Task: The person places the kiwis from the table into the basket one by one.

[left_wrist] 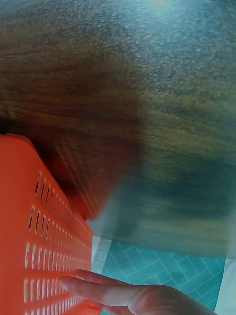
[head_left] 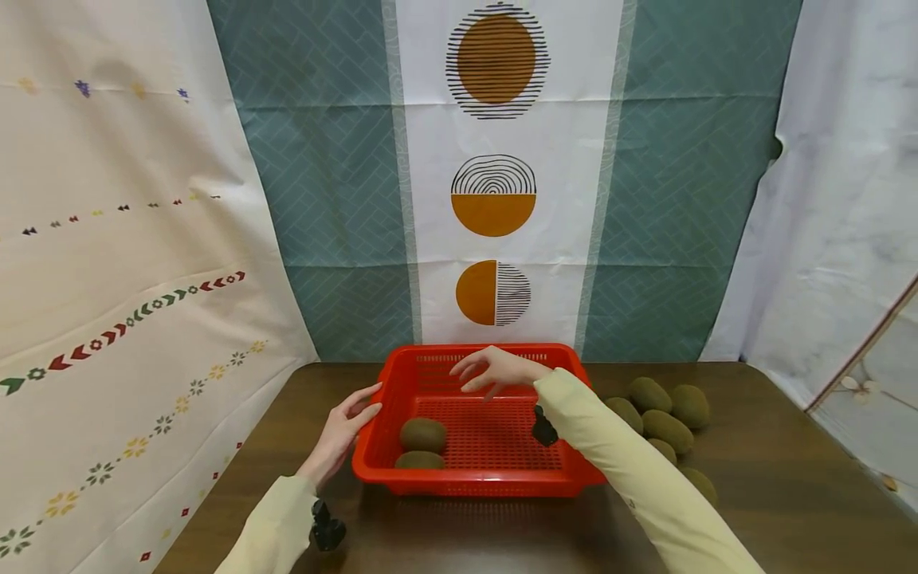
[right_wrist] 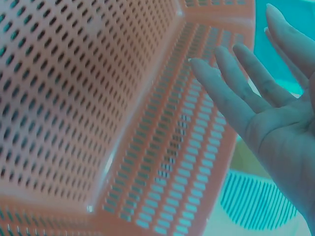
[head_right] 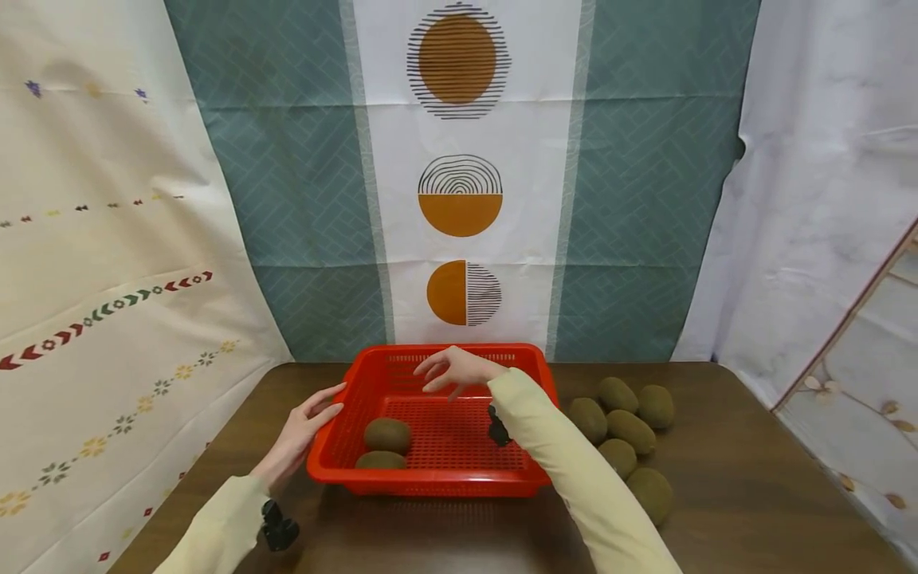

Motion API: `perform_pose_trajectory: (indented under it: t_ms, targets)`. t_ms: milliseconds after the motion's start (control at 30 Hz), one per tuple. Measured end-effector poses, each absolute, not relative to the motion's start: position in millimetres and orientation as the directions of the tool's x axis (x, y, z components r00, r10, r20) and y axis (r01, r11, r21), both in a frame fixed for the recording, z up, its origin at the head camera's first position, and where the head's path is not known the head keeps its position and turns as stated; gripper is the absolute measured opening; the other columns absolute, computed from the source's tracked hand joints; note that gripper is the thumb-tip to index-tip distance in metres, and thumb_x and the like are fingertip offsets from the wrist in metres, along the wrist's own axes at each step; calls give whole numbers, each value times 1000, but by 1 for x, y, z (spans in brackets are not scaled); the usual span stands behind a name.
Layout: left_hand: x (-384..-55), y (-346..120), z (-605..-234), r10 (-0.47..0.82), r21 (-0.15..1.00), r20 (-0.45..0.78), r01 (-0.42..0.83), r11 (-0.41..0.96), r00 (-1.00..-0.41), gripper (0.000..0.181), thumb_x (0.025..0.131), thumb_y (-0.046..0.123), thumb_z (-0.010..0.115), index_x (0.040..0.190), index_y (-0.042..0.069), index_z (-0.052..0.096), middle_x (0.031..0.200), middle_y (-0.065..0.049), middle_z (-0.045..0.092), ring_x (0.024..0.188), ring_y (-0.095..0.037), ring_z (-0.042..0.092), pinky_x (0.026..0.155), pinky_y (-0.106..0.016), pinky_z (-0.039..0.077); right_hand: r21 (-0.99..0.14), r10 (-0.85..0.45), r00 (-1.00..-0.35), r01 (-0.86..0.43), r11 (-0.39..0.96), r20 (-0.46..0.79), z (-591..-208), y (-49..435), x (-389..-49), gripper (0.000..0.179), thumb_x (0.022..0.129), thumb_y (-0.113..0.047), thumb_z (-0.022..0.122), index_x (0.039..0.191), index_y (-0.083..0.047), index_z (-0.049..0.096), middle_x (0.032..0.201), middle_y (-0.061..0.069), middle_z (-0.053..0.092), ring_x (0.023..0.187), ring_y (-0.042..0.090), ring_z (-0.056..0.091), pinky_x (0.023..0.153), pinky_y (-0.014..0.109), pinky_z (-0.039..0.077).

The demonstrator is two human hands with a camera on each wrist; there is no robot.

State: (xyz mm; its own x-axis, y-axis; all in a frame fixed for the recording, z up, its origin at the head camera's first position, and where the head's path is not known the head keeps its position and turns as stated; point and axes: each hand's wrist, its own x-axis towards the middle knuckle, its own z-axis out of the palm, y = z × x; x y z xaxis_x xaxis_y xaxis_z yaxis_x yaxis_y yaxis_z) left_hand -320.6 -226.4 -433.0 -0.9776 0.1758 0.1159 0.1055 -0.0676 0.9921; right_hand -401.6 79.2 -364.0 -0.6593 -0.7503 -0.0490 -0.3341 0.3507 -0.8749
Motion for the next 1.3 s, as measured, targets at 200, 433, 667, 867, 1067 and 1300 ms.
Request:
perform_pose_trajectory:
  t_ms: [200, 433, 667, 867, 1067, 1300]
  targets:
    - [-325, -232, -445, 129, 992, 126, 122, -38, -984, 47, 89, 19, 59, 133, 11, 45, 120, -22, 51, 97, -34, 57, 73, -45, 49, -868, -732, -681, -345, 358, -31, -353, 95, -402, 34, 86, -12, 62, 119, -5, 57, 114, 10, 57, 102, 31, 54, 74, 47, 49]
    - [-320, -231, -439, 142, 995, 96, 90, -51, -985, 49, 89, 16, 59, 135, 8, 42, 121, -24, 49, 98, -36, 56, 74, -45, 49, -874, -708, -706, -338, 351, -12, -343, 123, -401, 34, 86, -14, 63, 119, -5, 57, 115, 10, 56, 94, 24, 58, 72, 44, 50]
    - [-327, -230, -448, 121, 992, 121, 117, -36, -985, 47, 87, 20, 61, 131, 14, 47, 118, -20, 53, 95, -33, 59, 72, -46, 49, -897, -694, -719, -333, 291, 42, -328, 162, -396, 37, 88, -12, 60, 122, 0, 53, 115, 17, 55, 100, 30, 56, 75, 48, 48]
    - [-329, -228, -443, 125, 994, 111, 107, -36, -986, 47, 87, 20, 61, 132, 13, 46, 118, -21, 53, 94, -33, 59, 71, -45, 50, -912, -667, -742, -313, 265, 61, -323, 189, -390, 40, 88, -11, 60, 125, 0, 51, 119, 20, 52, 101, 29, 56, 76, 51, 46]
    - [-322, -226, -431, 164, 993, 102, 92, -68, -981, 49, 89, 14, 59, 135, 7, 42, 121, -26, 49, 98, -38, 56, 73, -46, 49, -929, -639, -764, -294, 224, 88, -325, 213, -383, 42, 87, -8, 61, 126, 3, 49, 120, 25, 49, 103, 35, 53, 77, 53, 45]
    - [-316, -223, -424, 173, 994, 98, 88, -66, -980, 49, 90, 11, 57, 135, 4, 40, 122, -28, 48, 100, -39, 55, 74, -45, 49, -937, -593, -798, -281, 209, 107, -327, 246, -376, 45, 88, -6, 59, 129, 6, 43, 123, 27, 46, 107, 37, 50, 77, 51, 46]
